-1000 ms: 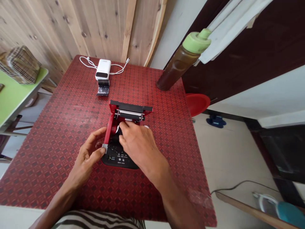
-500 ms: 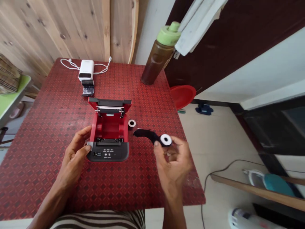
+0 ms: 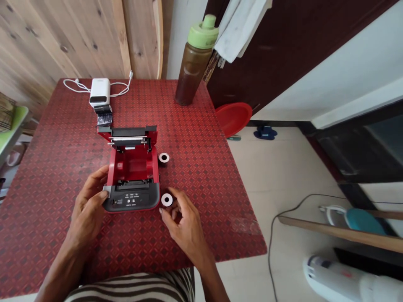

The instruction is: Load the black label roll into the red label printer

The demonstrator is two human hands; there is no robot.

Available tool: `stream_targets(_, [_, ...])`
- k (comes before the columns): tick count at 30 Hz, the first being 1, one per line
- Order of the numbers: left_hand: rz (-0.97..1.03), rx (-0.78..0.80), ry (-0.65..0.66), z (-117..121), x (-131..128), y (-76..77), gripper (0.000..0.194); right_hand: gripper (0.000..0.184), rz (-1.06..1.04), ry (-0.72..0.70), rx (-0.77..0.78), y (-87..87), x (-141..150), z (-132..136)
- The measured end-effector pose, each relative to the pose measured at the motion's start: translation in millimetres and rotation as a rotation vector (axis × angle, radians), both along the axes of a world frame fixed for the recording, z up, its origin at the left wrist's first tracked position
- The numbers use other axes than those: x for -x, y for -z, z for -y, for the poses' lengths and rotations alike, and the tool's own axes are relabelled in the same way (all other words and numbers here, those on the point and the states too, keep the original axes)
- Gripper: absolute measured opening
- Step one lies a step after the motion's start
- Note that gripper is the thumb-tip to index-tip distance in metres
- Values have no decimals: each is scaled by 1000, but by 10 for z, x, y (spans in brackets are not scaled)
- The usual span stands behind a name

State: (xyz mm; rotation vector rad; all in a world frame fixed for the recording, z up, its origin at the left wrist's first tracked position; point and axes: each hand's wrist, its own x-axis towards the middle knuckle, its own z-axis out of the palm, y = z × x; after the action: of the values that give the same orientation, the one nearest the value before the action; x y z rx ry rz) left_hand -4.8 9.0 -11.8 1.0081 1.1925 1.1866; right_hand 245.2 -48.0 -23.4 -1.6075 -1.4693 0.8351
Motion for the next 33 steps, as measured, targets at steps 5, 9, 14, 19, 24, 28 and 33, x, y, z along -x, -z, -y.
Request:
stream_targets(5, [15, -6, -2, 6, -5, -11, 56, 59, -57, -82, 112, -190, -319, 6])
stream_targets(9, [25, -10, 1, 7, 0, -15, 55, 30, -24, 36, 15, -288, -506, -335])
stream_targets(14, [14, -12, 14, 6, 4, -22, 53, 40, 154, -74, -91, -20, -369, -1013])
stream_targets(19, [14, 4, 7, 9, -5, -47, 55, 27, 136, -110, -103, 193, -189, -1288])
stream_targets(24, [31, 15, 11, 5, -10, -43, 53, 25, 88, -38, -95, 11, -309, -1239])
stream_targets(28, [29, 14, 14, 0, -12, -29, 55, 30, 12, -29, -78, -495, -545, -1029])
stream_targets(33, [-3, 33, 2, 16, -23, -86, 55, 44, -172, -355, 15, -1160, -605, -795])
